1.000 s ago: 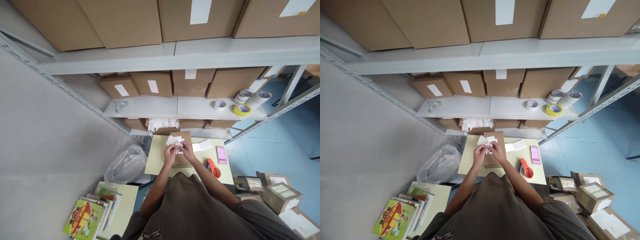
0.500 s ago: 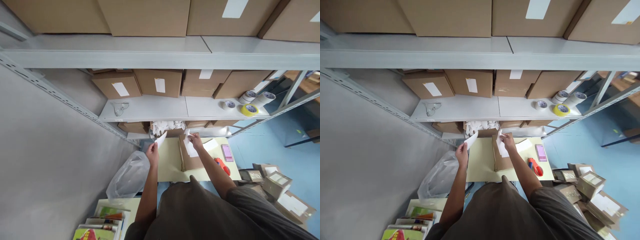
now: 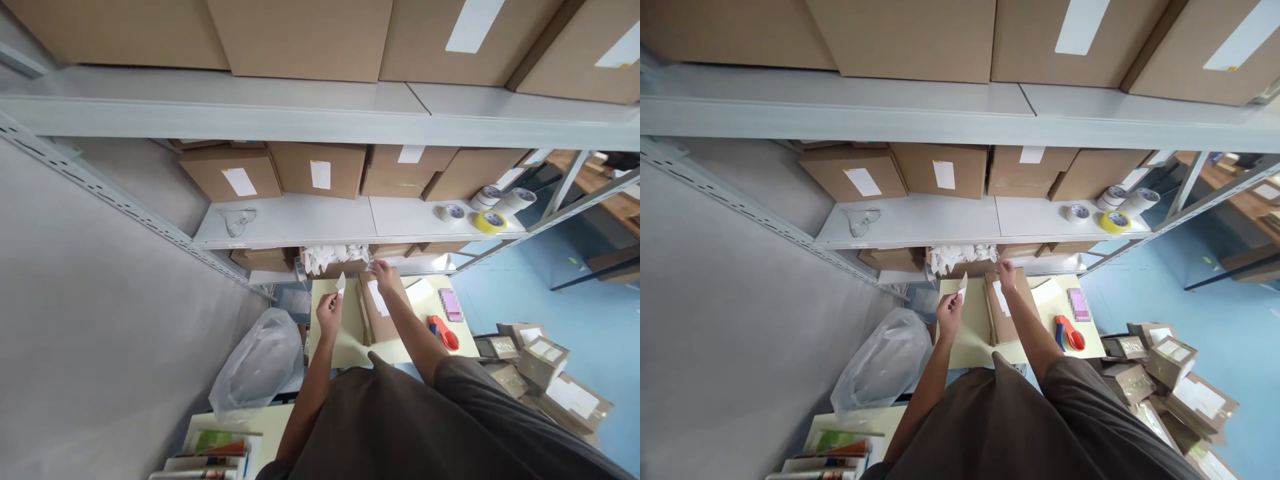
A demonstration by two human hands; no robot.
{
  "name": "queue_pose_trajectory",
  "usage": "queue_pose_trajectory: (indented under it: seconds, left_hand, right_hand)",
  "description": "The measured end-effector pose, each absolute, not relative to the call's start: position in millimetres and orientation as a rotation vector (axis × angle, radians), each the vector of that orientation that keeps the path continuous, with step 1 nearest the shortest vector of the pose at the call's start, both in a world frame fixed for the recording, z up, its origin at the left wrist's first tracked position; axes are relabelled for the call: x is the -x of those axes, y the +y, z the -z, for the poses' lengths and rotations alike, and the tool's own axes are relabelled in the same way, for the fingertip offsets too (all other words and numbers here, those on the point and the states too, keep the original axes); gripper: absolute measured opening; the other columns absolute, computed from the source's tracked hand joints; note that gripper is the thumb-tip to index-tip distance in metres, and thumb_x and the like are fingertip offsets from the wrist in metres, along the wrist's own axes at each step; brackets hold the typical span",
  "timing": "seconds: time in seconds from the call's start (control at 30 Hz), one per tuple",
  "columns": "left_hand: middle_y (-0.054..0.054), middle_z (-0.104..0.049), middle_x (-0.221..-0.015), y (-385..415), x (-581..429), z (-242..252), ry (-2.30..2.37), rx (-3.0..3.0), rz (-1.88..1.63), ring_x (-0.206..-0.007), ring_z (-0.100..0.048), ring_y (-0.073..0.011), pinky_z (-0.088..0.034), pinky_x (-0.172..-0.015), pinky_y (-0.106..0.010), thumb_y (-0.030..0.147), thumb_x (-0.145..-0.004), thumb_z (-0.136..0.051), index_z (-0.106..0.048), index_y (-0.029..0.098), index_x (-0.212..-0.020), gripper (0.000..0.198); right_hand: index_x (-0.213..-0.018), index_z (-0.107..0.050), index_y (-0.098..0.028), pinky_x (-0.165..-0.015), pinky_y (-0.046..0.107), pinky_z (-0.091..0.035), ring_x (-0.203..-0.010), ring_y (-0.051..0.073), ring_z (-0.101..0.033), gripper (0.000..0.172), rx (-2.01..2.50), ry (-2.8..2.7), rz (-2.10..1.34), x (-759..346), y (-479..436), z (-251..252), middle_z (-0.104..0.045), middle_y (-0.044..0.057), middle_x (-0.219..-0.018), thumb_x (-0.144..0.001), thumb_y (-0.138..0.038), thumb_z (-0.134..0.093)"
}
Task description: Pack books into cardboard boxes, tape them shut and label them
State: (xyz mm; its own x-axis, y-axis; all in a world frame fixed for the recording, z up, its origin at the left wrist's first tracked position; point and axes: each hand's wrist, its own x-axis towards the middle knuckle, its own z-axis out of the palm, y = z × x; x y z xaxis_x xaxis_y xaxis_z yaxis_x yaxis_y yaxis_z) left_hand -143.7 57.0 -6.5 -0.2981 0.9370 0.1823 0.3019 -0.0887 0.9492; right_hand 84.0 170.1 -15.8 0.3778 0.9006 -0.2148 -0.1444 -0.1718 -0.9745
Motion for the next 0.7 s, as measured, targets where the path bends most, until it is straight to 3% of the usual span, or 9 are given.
queue_pose_trajectory:
  seconds: [0.1,0.23,0.33,0.43,0.5,0.6,0.7]
  left_hand:
    - [-0.008,-0.073,-0.089,57.9,121.5,6.9,1.541,-1.644,-1.336,-0.085,-0.068,-0.02,-0.055,-0.082,-0.032,0.047,-0.103,-0.061,-0.08,0.022,-0.091,0.034]
    - [-0.012,-0.074,-0.104,44.6,82.8,15.8,1.399,-1.956,-1.088,-0.103,-0.069,-0.0255,-0.056,-0.095,-0.038,0.043,-0.1,-0.067,-0.082,0.024,-0.089,0.027]
    - [-0.013,-0.073,-0.128,25.9,63.0,25.8,1.229,-2.055,-0.92,-0.117,-0.067,-0.0299,-0.055,-0.105,-0.043,0.046,-0.09,-0.08,-0.084,0.025,-0.097,0.023]
    - [-0.014,-0.07,-0.139,12.7,53.2,36.3,1.261,-1.896,-0.909,-0.123,-0.066,-0.0328,-0.053,-0.111,-0.047,0.056,-0.081,-0.087,-0.083,0.026,-0.114,0.045]
    - [-0.015,-0.075,-0.128,10.4,46.8,43.3,1.388,-1.596,-0.914,-0.111,-0.071,-0.0301,-0.057,-0.102,-0.044,0.061,-0.086,-0.079,-0.081,0.023,-0.118,0.05]
    - [-0.013,-0.081,-0.099,13.1,32.1,51.4,1.362,-1.228,-0.792,-0.086,-0.074,-0.0247,-0.06,-0.082,-0.036,0.059,-0.09,-0.07,-0.083,0.017,-0.105,0.046]
    - [-0.009,-0.081,-0.088,15.2,13.7,53.3,1.342,-1.191,-0.729,-0.079,-0.072,-0.0226,-0.057,-0.079,-0.033,0.049,-0.086,-0.072,-0.083,0.018,-0.092,0.034]
  right_hand:
    - [-0.089,-0.072,-0.022,-0.08,0.035,-0.056,-0.09,0.024,-0.073,0.046,1.348,-0.746,-1.338,-79.8,93.5,20.9,-0.078,0.008,-0.093,-0.083,-0.068,-0.072]
    - [-0.106,-0.078,-0.023,-0.087,0.039,-0.058,-0.1,0.027,-0.075,0.049,1.239,-0.631,-1.514,-83.2,16.3,23.1,-0.081,0.01,-0.108,-0.083,-0.066,-0.078]
    - [-0.097,-0.077,-0.022,-0.082,0.037,-0.058,-0.093,0.026,-0.075,0.044,1.322,-0.545,-1.387,-95.9,-8.4,27.9,-0.081,0.007,-0.097,-0.072,-0.056,-0.089]
    - [-0.088,-0.073,-0.022,-0.076,0.037,-0.058,-0.084,0.026,-0.074,0.044,1.41,-0.407,-1.292,-116.5,-16.0,34.3,-0.079,0.006,-0.086,-0.063,-0.053,-0.092]
    - [-0.087,-0.073,-0.022,-0.076,0.037,-0.059,-0.081,0.025,-0.073,0.044,1.412,-0.354,-1.317,-130.8,-19.0,37.0,-0.078,0.005,-0.085,-0.06,-0.05,-0.093]
    - [-0.084,-0.072,-0.023,-0.075,0.036,-0.059,-0.077,0.022,-0.071,0.042,1.409,-0.321,-1.399,-147.8,-27.4,38.9,-0.077,0.005,-0.083,-0.058,-0.046,-0.095]
    - [-0.083,-0.071,-0.023,-0.075,0.036,-0.058,-0.078,0.023,-0.071,0.043,1.433,-0.302,-1.406,-159.7,-39.5,40.9,-0.077,0.006,-0.084,-0.058,-0.049,-0.094]
